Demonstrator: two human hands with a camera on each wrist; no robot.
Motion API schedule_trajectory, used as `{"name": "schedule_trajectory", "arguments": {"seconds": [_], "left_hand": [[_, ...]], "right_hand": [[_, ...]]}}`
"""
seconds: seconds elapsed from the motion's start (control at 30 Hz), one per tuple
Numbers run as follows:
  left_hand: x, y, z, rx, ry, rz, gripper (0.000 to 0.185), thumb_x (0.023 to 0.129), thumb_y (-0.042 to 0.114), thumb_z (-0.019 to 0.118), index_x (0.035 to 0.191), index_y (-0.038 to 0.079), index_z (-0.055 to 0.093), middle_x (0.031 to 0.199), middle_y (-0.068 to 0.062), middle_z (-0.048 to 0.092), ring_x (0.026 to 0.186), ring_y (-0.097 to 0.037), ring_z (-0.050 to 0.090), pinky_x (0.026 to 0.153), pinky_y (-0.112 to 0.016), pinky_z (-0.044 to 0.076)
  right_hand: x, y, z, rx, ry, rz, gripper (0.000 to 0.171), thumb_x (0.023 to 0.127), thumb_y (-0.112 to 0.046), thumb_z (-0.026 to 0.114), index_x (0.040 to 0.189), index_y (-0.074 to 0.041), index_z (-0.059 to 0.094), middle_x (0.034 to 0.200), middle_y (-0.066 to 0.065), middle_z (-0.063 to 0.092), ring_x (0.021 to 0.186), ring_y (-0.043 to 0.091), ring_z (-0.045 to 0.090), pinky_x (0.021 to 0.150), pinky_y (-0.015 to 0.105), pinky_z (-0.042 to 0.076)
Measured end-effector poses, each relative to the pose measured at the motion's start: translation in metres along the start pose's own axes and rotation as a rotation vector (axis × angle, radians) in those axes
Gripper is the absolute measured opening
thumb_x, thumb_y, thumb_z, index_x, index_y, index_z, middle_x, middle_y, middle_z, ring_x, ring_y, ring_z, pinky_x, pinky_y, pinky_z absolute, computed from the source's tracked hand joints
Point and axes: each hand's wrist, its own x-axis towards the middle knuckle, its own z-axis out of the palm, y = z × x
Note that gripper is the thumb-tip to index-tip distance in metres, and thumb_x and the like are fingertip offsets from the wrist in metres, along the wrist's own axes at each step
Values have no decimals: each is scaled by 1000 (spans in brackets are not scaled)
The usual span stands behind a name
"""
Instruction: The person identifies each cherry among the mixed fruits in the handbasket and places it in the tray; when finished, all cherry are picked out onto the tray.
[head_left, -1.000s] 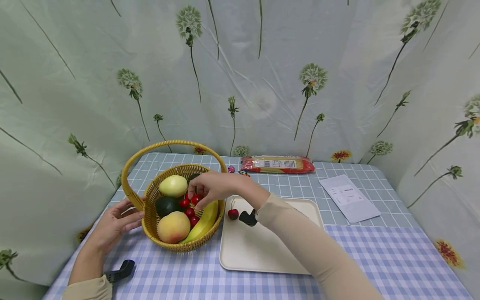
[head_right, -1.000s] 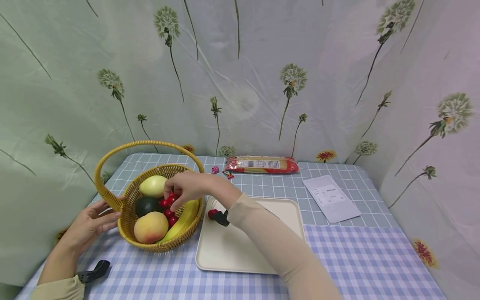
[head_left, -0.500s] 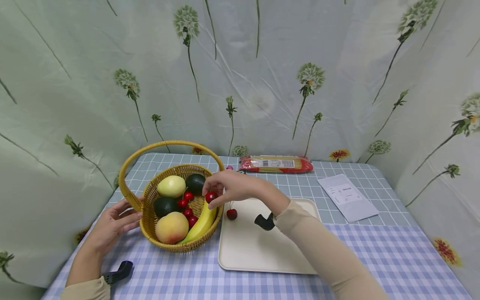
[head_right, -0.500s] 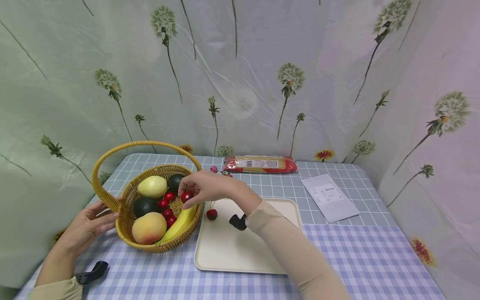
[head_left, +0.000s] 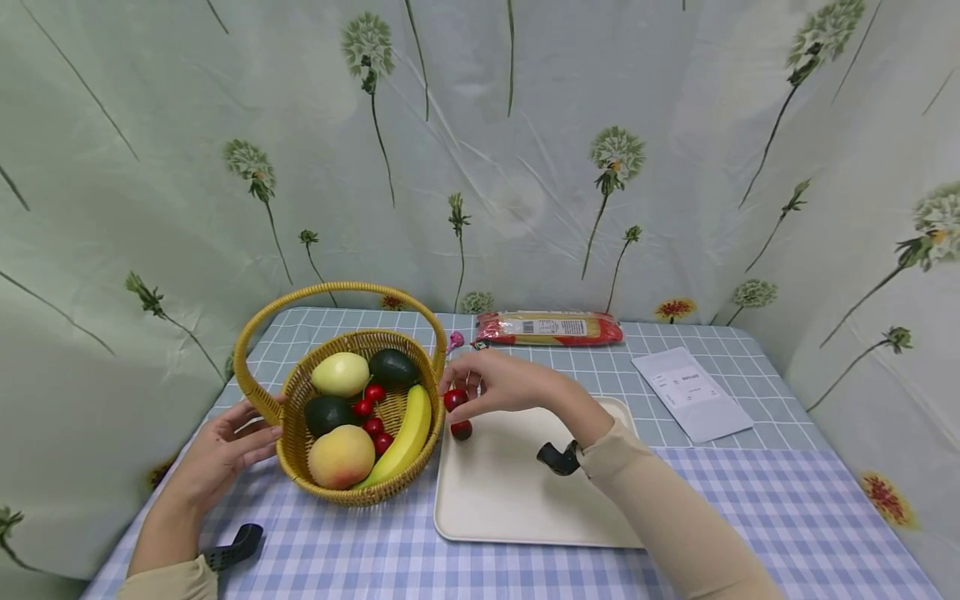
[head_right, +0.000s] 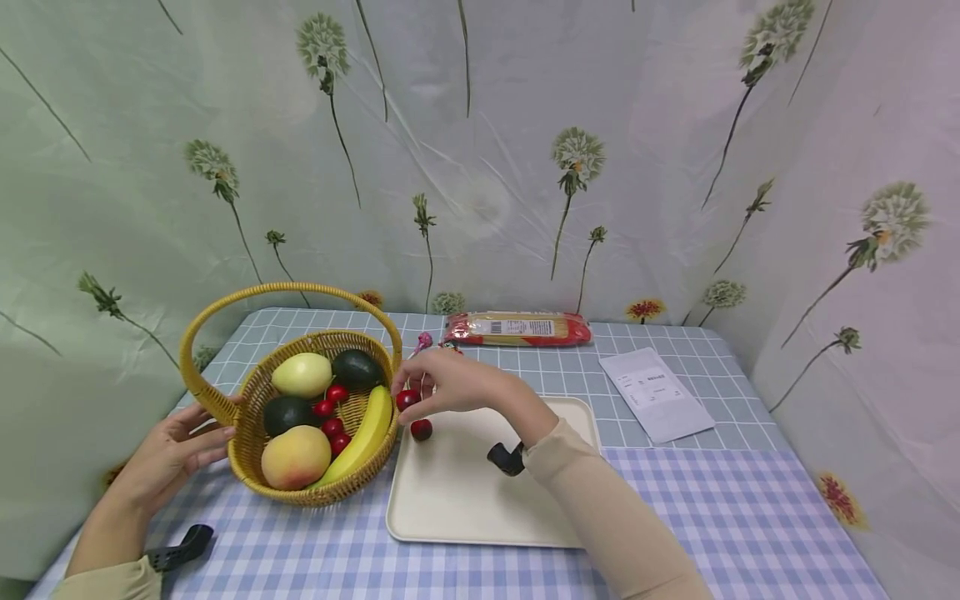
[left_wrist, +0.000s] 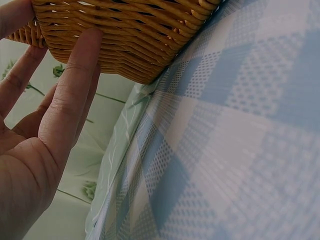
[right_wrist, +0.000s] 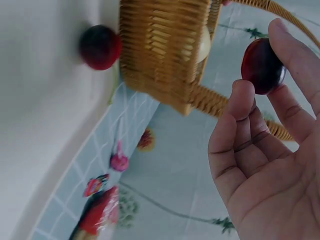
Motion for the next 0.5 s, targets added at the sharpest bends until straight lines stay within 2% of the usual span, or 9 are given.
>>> {"name": "schedule_trajectory", "arguments": {"seconds": [0.17,0.37,0.5], "left_hand": [[0,0,0,-11,-7,5,46,104,-4,63,141,23,69,126,16,70,111,-1,71,84,-28,67],[1,-1,-1,-24,-17,20,47,104,-6,61,138,25,70,126,16,70,112,-2,71,83,-28,66],[3,0,-2,-25,-17,11,47,104,-6,62,137,27,70,126,16,70,111,-2,71,84,-28,66]], "right_hand": [[-10,17,2,34,18,46,32,96,-27,84,123,-14,73,96,-1,70,81,10,60,77,25,56],[-19,35,6,32,51,96,39,94,-28,86,124,-9,72,93,0,68,81,11,59,75,24,53],[-24,44,10,31,69,131,35,92,-28,88,117,-10,71,95,-1,69,80,10,60,78,23,54]]}}
